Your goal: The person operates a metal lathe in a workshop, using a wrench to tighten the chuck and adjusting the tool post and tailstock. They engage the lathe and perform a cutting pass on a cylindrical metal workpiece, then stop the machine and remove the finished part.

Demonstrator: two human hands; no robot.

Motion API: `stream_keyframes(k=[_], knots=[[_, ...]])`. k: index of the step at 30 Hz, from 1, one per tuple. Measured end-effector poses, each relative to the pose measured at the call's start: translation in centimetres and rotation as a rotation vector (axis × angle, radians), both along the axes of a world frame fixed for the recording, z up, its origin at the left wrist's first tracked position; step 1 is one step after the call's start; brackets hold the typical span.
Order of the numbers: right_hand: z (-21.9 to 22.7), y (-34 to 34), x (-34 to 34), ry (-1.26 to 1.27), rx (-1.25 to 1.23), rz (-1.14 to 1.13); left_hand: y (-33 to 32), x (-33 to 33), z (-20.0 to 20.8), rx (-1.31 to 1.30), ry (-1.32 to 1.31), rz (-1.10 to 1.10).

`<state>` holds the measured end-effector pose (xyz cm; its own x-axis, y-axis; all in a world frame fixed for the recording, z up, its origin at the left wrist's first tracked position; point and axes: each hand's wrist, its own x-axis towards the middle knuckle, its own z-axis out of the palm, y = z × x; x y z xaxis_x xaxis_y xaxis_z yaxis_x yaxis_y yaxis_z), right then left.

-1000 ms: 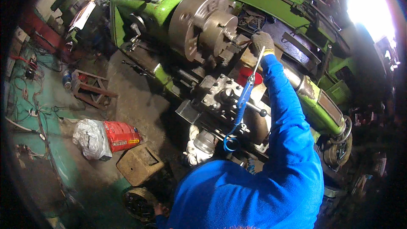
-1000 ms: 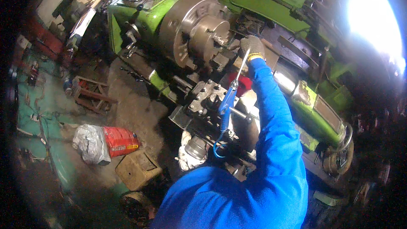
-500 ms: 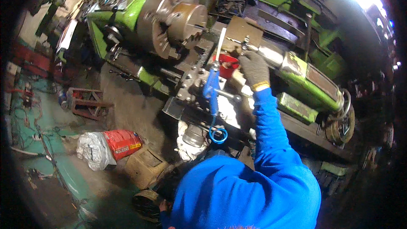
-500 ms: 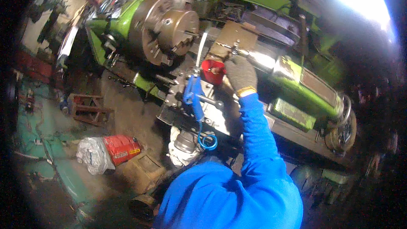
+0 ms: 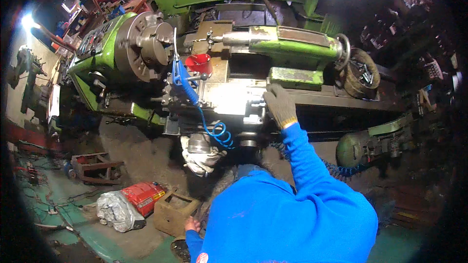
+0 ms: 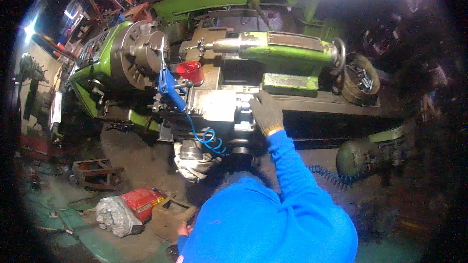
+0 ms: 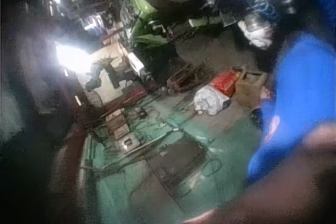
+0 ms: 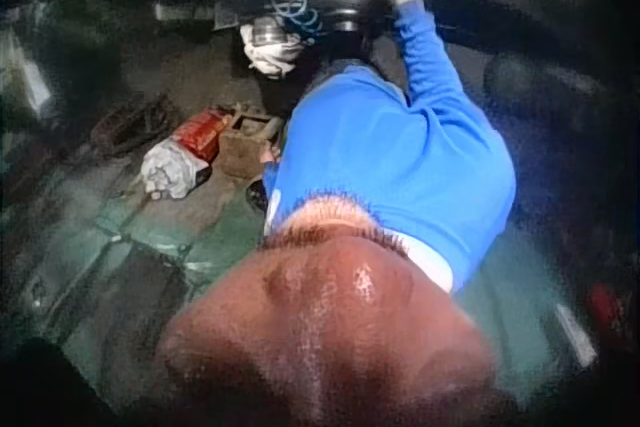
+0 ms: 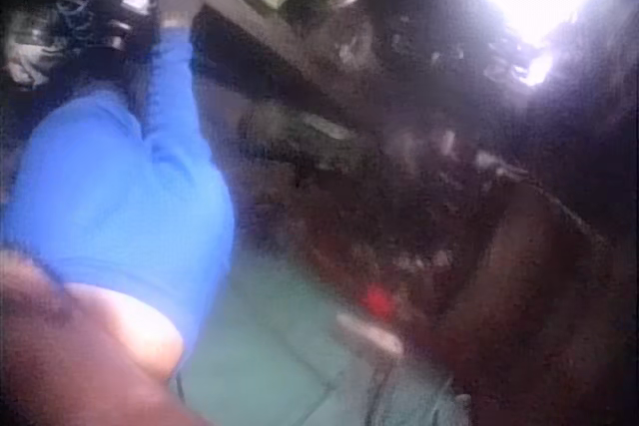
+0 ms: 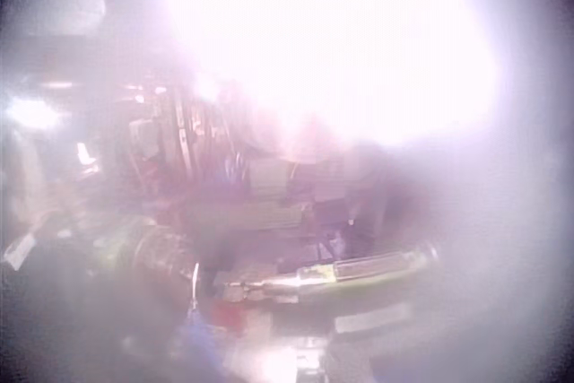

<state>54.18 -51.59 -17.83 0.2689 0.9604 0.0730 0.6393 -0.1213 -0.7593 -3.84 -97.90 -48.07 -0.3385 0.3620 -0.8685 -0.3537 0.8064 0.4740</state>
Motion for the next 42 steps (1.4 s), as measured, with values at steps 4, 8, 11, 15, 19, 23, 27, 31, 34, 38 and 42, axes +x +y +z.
stream_keyframes(k=[4,8,11,15,19,23,27,31,34,38,42], knots=[[-1.5,-9.7,4.9,-0.279,-0.148,-0.050,7.4,2.8,-2.7,0.238,0.286,-0.084],[0.9,-15.3,9.9,-0.382,-0.238,-0.143,14.7,5.0,-3.7,0.651,0.478,-0.134],[2.3,-17.5,14.0,-0.422,-0.297,-0.247,23.1,8.5,2.3,0.824,0.565,-0.173],[4.5,-17.8,17.1,-0.483,-0.355,-0.309,33.6,12.1,15.0,1.089,0.745,-0.301],[2.3,-15.8,24.5,-0.670,-0.285,-0.314,42.5,16.4,25.1,1.206,0.912,-0.377],[5.5,-9.3,30.6,-0.686,-0.371,-0.379,51.8,17.7,28.0,1.293,0.950,-0.365],[3.9,-1.8,36.3,-1.010,-0.132,-0.300,58.3,16.1,25.5,1.272,0.817,-0.187],[6.1,7.5,38.4,-0.970,-0.301,-0.100,59.5,21.9,28.2,1.046,0.200,-0.009],[-3.8,14.2,46.1,-0.528,0.078,0.054,60.2,21.2,25.3,1.231,0.385,-0.110],[-14.3,22.6,55.9,0.184,0.071,0.019,60.7,22.1,24.7,1.037,0.673,-0.153],[-14.1,25.8,61.2,-0.321,0.163,0.071,61.5,24.5,26.1,1.080,0.560,-0.077]])
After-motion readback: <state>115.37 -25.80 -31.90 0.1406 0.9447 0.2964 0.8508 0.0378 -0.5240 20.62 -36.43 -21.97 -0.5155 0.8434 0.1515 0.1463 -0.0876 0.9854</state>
